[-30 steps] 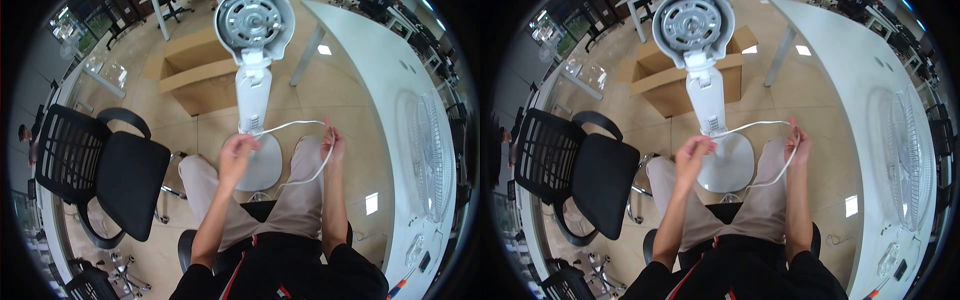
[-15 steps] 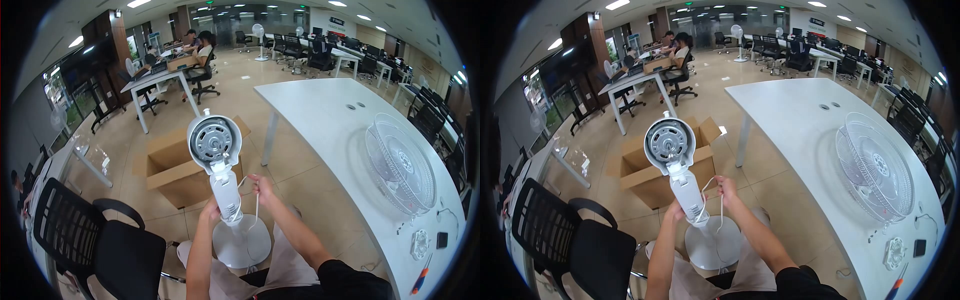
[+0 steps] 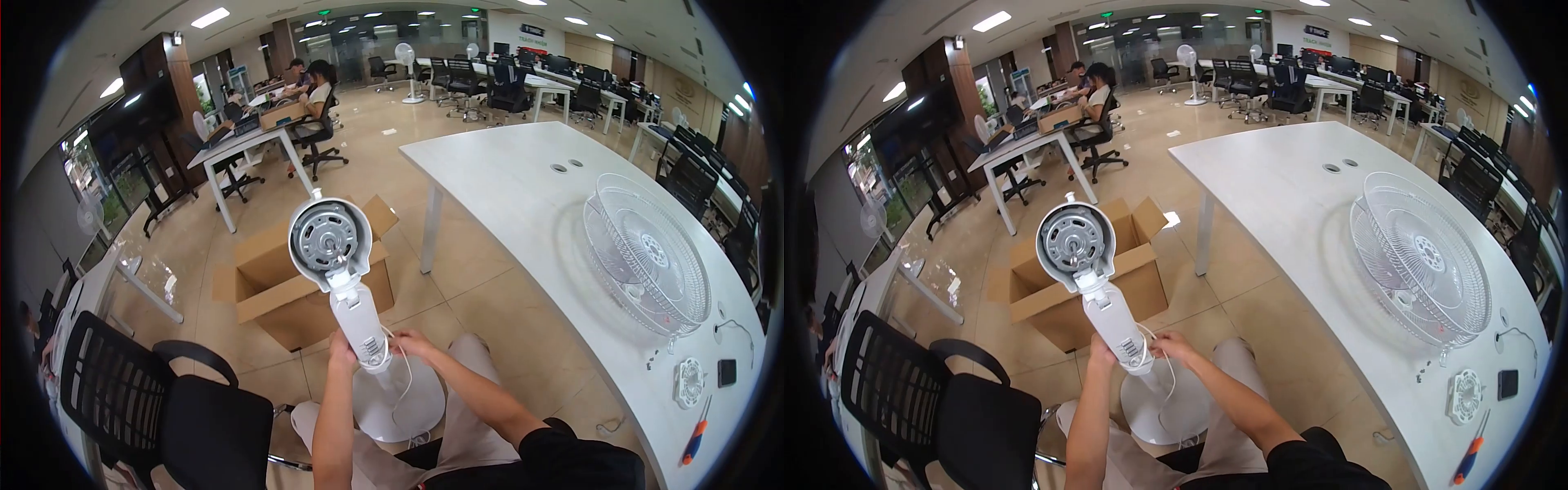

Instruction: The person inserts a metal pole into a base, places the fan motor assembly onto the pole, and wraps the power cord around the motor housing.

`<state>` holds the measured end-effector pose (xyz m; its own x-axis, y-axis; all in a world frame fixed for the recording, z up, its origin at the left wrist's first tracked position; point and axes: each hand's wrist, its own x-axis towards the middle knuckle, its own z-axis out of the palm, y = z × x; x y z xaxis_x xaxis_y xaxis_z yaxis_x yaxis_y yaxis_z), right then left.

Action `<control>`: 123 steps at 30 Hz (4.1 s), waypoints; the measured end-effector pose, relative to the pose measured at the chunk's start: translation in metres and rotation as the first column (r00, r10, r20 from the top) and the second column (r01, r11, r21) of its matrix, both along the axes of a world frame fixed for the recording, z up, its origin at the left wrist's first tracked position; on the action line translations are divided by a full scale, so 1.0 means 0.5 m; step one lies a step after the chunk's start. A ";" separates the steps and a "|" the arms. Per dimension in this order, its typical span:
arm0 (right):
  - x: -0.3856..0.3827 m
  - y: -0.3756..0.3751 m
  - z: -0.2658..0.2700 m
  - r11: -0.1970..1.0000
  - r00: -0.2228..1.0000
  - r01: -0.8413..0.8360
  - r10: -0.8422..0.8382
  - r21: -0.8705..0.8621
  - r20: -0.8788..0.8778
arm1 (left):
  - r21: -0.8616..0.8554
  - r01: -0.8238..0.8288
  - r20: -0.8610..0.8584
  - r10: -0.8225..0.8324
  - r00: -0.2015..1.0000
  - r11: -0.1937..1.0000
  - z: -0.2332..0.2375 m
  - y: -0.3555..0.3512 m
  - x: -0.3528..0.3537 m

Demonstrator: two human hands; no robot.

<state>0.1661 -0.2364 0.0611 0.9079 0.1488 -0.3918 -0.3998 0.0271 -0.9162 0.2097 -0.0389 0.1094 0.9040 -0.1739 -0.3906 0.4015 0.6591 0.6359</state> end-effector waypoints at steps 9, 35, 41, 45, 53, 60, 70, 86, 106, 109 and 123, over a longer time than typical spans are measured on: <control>-0.150 -0.014 -0.198 0.952 0.976 -0.191 0.158 -0.241 -0.148 | 0.120 -0.401 -0.092 0.413 0.906 0.908 -0.111 0.042 0.002; -0.246 0.132 0.025 0.928 0.855 0.371 -0.340 -0.004 0.391 | -0.106 -0.689 -0.169 0.670 0.723 0.717 -0.136 0.070 -0.252; -0.245 0.129 0.098 0.827 0.733 0.398 -0.028 -0.396 0.679 | -0.029 -0.686 -0.008 0.686 0.727 0.727 -0.069 0.057 -0.314; -0.252 0.121 0.100 0.745 0.735 0.375 0.124 -0.552 0.667 | -0.048 -0.653 0.012 0.654 0.756 0.756 -0.035 0.056 -0.332; -0.297 0.153 0.039 0.843 0.725 0.364 0.011 -0.397 0.689 | -0.489 -0.354 0.144 0.475 0.868 0.797 -0.132 0.114 -0.344; -0.335 0.232 -0.015 0.943 0.645 0.067 0.208 -0.326 0.735 | -0.322 -0.447 -0.186 0.407 0.894 0.835 -0.013 0.052 -0.408; -0.372 0.184 0.011 0.911 0.788 -0.151 0.346 -0.384 0.510 | -0.265 -0.066 0.019 0.074 0.997 0.962 0.021 0.059 -0.458; -0.393 0.051 0.174 0.995 0.944 0.047 -0.074 0.091 0.321 | 0.898 -0.088 0.359 -0.598 0.716 0.432 -0.014 -0.004 -0.507; -0.487 -0.112 0.214 0.758 0.907 0.363 -0.421 0.542 -0.018 | 0.561 0.062 0.223 -0.223 0.949 0.825 0.153 -0.026 -0.424; -0.479 -0.182 0.239 0.672 0.883 0.358 -0.470 0.648 0.000 | 0.719 -0.176 0.348 -0.130 0.928 0.672 0.084 0.029 -0.362; -0.478 -0.169 0.402 0.634 0.971 -0.047 -0.154 0.772 0.185 | 0.829 -0.391 0.527 -0.321 0.787 0.401 -0.018 -0.011 -0.210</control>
